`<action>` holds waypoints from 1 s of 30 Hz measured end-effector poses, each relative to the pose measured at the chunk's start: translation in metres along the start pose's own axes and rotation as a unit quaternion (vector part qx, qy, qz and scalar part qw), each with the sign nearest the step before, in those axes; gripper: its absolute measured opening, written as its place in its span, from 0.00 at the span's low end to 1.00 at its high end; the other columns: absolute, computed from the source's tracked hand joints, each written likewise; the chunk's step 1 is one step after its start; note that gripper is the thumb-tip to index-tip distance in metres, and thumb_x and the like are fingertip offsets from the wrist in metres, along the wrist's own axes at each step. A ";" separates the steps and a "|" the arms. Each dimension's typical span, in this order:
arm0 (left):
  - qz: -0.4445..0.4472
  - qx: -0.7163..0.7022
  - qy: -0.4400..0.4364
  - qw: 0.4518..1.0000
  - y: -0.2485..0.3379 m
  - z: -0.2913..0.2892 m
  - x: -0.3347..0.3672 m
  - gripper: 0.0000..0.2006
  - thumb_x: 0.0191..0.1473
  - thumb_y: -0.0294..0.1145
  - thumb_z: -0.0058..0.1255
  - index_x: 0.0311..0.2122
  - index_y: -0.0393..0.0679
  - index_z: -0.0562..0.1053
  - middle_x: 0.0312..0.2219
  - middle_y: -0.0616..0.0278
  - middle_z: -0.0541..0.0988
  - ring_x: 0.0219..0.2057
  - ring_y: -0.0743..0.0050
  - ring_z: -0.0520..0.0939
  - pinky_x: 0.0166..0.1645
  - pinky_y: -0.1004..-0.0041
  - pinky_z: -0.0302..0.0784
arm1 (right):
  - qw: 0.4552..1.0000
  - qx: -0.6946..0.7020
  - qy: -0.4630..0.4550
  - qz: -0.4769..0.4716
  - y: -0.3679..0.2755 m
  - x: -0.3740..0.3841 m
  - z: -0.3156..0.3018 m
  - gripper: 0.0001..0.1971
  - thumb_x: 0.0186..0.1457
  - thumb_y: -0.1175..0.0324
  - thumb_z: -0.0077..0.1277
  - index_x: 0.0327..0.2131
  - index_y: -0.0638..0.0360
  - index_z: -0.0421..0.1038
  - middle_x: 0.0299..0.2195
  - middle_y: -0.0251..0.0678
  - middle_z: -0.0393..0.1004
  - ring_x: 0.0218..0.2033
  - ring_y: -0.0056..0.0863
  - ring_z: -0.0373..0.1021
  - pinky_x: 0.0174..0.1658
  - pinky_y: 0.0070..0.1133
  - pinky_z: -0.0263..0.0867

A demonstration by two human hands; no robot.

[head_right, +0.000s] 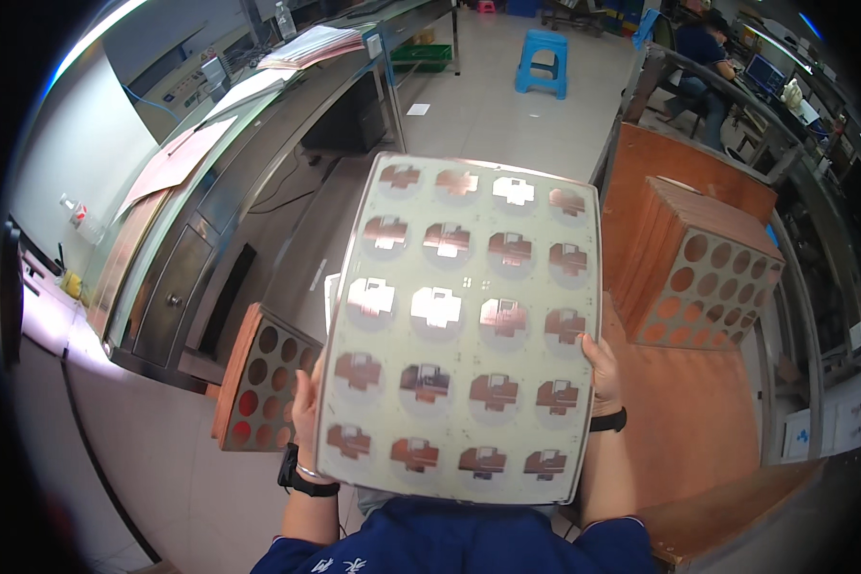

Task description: Inspecting and sorting circular patterned metal or circuit panels at a workstation.

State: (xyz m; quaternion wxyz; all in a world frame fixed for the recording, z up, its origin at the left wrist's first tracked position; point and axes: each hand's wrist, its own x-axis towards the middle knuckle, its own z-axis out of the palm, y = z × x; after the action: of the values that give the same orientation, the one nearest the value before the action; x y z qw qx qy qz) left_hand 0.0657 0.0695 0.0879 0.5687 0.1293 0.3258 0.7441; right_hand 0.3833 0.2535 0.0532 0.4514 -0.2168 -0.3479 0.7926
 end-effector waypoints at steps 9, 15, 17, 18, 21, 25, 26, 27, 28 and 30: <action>0.077 -0.058 -0.038 0.995 -0.052 -0.009 -0.006 0.24 0.60 0.39 0.39 0.59 0.45 0.55 0.56 0.58 0.62 0.57 0.62 0.63 0.60 0.60 0.59 | 0.990 0.106 0.026 -0.085 0.041 0.003 0.043 0.22 0.57 0.72 0.45 0.55 0.62 0.55 0.51 0.38 0.63 0.52 0.33 0.62 0.56 0.30 0.57; 0.080 -0.052 0.024 0.995 -0.028 -0.043 0.003 0.20 0.59 0.34 0.41 0.56 0.42 0.59 0.51 0.59 0.69 0.51 0.65 0.71 0.56 0.64 0.67 | 0.983 0.085 0.084 -0.138 0.004 -0.003 0.013 0.23 0.61 0.63 0.38 0.56 0.62 0.54 0.54 0.41 0.62 0.55 0.36 0.60 0.56 0.35 0.59; 0.102 -0.033 0.036 0.994 -0.014 -0.052 -0.002 0.19 0.59 0.34 0.42 0.54 0.41 0.60 0.49 0.59 0.70 0.49 0.67 0.72 0.53 0.66 0.70 | 0.972 0.111 0.117 -0.171 -0.025 -0.011 0.012 0.24 0.61 0.62 0.37 0.58 0.62 0.52 0.55 0.42 0.61 0.54 0.37 0.61 0.55 0.34 0.61; 0.109 -0.002 0.038 0.993 -0.008 -0.057 -0.002 0.19 0.59 0.34 0.42 0.54 0.41 0.61 0.48 0.59 0.71 0.47 0.69 0.73 0.52 0.69 0.71 | 0.968 0.086 0.129 -0.197 -0.036 -0.016 0.011 0.25 0.61 0.61 0.37 0.58 0.62 0.51 0.54 0.43 0.62 0.53 0.36 0.62 0.53 0.32 0.63; 0.126 0.052 0.078 0.988 0.004 -0.074 -0.007 0.18 0.59 0.34 0.42 0.53 0.40 0.62 0.47 0.58 0.72 0.46 0.70 0.74 0.51 0.71 0.71 | 0.977 -0.027 0.116 -0.178 -0.049 -0.027 -0.011 0.26 0.62 0.60 0.36 0.59 0.63 0.49 0.50 0.44 0.66 0.50 0.32 0.66 0.48 0.26 0.66; 0.153 0.116 0.134 0.972 0.017 -0.074 -0.011 0.15 0.60 0.37 0.42 0.47 0.39 0.64 0.42 0.62 0.73 0.42 0.76 0.75 0.47 0.76 0.72 | 0.983 -0.164 0.034 -0.073 -0.052 -0.034 -0.036 0.28 0.62 0.58 0.36 0.59 0.66 0.50 0.40 0.42 0.73 0.42 0.23 0.70 0.42 0.14 0.67; 0.159 0.120 0.136 0.970 0.020 -0.071 -0.011 0.15 0.60 0.38 0.40 0.46 0.39 0.65 0.37 0.65 0.73 0.39 0.80 0.74 0.45 0.78 0.72 | 0.977 -0.192 0.053 -0.070 -0.050 -0.035 -0.037 0.25 0.61 0.59 0.41 0.55 0.69 0.56 0.38 0.39 0.74 0.38 0.19 0.70 0.40 0.13 0.65; 0.160 0.121 0.137 0.970 0.023 -0.071 -0.011 0.15 0.60 0.38 0.40 0.46 0.39 0.65 0.37 0.65 0.73 0.39 0.80 0.74 0.45 0.78 0.72 | 0.978 -0.191 0.053 -0.069 -0.049 -0.032 -0.030 0.25 0.61 0.59 0.41 0.55 0.69 0.56 0.38 0.39 0.74 0.38 0.19 0.70 0.40 0.13 0.65; 0.174 0.131 0.127 0.968 0.026 -0.072 -0.010 0.14 0.60 0.38 0.41 0.45 0.39 0.65 0.36 0.66 0.73 0.39 0.81 0.74 0.45 0.78 0.72 | 0.962 -0.249 0.062 -0.091 -0.048 -0.030 -0.021 0.23 0.60 0.61 0.44 0.53 0.68 0.60 0.37 0.37 0.74 0.37 0.18 0.69 0.41 0.14 0.65; 0.190 0.141 0.119 0.964 0.030 -0.069 -0.011 0.13 0.60 0.37 0.41 0.44 0.40 0.65 0.35 0.67 0.73 0.38 0.82 0.74 0.45 0.79 0.71 | 0.944 -0.300 0.064 -0.120 -0.054 -0.028 -0.013 0.17 0.57 0.66 0.49 0.47 0.66 0.66 0.37 0.32 0.73 0.38 0.17 0.67 0.43 0.17 0.63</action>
State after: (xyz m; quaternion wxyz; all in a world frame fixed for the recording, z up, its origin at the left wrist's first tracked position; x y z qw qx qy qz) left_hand 0.0071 0.0320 0.0568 0.3498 0.1782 0.4625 0.7950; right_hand 0.4366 0.2528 0.0857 0.4783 -0.3489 -0.5639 0.5757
